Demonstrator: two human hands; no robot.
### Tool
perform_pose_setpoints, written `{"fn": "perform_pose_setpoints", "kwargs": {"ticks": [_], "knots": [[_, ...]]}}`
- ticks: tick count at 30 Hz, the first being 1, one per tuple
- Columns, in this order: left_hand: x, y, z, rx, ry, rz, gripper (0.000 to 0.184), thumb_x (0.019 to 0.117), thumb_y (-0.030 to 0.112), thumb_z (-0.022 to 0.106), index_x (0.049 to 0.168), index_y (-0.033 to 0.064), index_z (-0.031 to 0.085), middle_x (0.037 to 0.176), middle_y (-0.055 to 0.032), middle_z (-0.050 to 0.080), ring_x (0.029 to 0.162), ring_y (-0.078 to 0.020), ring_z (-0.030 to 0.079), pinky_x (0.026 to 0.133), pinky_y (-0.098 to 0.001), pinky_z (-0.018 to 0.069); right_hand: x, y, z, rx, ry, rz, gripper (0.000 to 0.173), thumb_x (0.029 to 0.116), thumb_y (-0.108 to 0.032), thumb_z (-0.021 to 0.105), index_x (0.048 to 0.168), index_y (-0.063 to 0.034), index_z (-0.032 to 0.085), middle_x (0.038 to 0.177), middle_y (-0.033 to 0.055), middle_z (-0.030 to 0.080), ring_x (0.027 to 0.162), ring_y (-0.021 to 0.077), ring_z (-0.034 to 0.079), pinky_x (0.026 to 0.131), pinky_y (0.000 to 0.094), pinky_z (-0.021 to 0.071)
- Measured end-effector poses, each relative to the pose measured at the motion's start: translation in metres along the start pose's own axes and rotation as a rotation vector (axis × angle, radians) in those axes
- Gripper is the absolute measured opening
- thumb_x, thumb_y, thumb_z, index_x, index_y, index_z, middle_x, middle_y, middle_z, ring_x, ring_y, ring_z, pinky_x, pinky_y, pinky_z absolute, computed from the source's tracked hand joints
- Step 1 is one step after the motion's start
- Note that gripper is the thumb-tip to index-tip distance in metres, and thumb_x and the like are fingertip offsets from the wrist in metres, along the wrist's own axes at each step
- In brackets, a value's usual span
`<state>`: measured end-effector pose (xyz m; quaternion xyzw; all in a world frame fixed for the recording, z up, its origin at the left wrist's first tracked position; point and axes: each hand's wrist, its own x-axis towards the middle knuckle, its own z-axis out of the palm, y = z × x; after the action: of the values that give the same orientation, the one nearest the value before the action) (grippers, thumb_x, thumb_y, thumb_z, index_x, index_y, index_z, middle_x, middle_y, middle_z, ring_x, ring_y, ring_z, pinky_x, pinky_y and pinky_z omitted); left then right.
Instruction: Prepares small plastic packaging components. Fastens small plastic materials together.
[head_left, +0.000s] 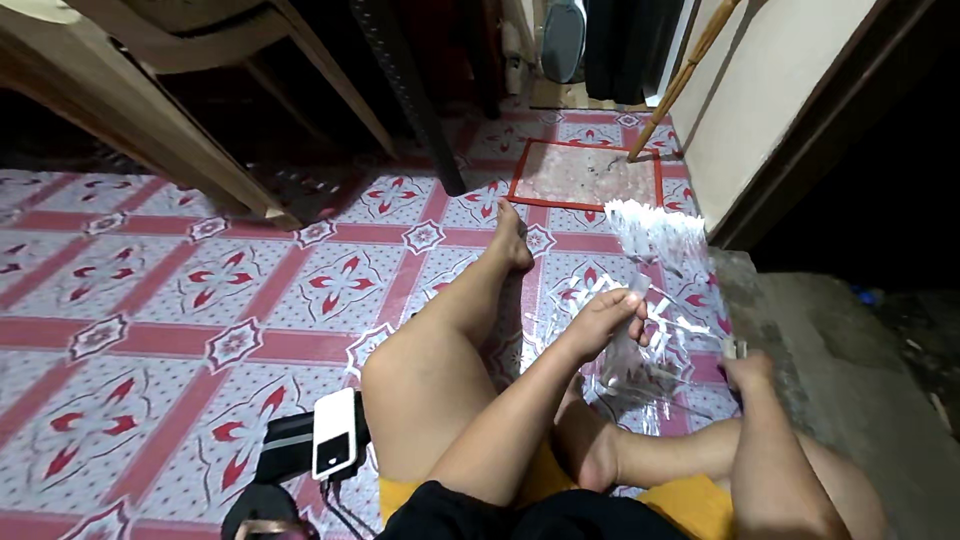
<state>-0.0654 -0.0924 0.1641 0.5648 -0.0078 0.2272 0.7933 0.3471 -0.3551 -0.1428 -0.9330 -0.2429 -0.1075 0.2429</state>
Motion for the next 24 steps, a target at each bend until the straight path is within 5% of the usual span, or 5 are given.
{"fn": "perform_pose_setpoints", "kwargs": {"ticks": [2, 4, 8, 15, 24], "knots": [[0.002, -0.007, 0.0, 0.055, 0.001, -0.066, 0.039, 0.1121, 0.034, 0.038, 0.107, 0.0022, 0.06, 0.077, -0.0097, 0.061, 0.076, -0.0247, 0.067, 0.084, -0.049, 0.0593, 0.015, -0.045, -0.047, 0.488, -0.318, 0.248, 0.077, 0.0669, -0.039, 0.09, 0.133, -0.0219, 0.054, 0.109, 0.0042, 0.068, 0.09, 0.0192, 0.069, 0.068, 0.0474, 0.0614], [0.004, -0.017, 0.0, 0.148, -0.008, -0.117, 0.039, 0.1123, 0.035, 0.038, 0.109, 0.0038, 0.061, 0.075, -0.007, 0.059, 0.07, -0.0201, 0.065, 0.075, -0.0423, 0.0609, -0.003, -0.124, -0.113, 0.911, -0.424, 0.233, 0.066, 0.0782, -0.019, 0.079, 0.137, -0.0177, 0.049, 0.108, 0.0074, 0.066, 0.084, 0.0208, 0.068, 0.065, 0.0433, 0.0612], [0.007, -0.033, 0.001, 0.365, -0.028, -0.157, 0.04, 0.1124, 0.038, 0.037, 0.112, 0.0071, 0.063, 0.074, -0.0059, 0.061, 0.064, -0.0179, 0.063, 0.065, -0.0371, 0.0597, -0.06, -0.242, -0.191, 1.193, -0.664, -0.063, 0.05, 0.0966, -0.029, 0.069, 0.141, -0.0139, 0.049, 0.093, 0.0063, 0.065, 0.073, 0.0176, 0.065, 0.063, 0.0365, 0.0592], [0.001, -0.042, -0.005, 0.64, -0.044, -0.206, 0.04, 0.1108, 0.046, 0.038, 0.109, 0.0164, 0.065, 0.075, -0.0003, 0.062, 0.062, -0.0125, 0.062, 0.058, -0.0322, 0.0575, -0.094, -0.304, -0.214, 1.275, -0.705, -0.149, 0.069, 0.0804, -0.021, 0.086, 0.137, -0.0033, 0.052, 0.112, 0.0085, 0.068, 0.091, 0.0197, 0.069, 0.073, 0.0377, 0.0626], [0.002, -0.042, -0.009, 0.925, -0.076, -0.217, 0.039, 0.1098, 0.051, 0.035, 0.106, 0.0258, 0.065, 0.074, 0.0065, 0.061, 0.065, -0.0072, 0.063, 0.062, -0.0336, 0.0594, -0.091, -0.293, -0.209, 1.291, -0.658, -0.173, 0.064, 0.0724, -0.014, 0.091, 0.126, -0.003, 0.056, 0.108, 0.0108, 0.069, 0.093, 0.0239, 0.07, 0.075, 0.0406, 0.0636]]}}
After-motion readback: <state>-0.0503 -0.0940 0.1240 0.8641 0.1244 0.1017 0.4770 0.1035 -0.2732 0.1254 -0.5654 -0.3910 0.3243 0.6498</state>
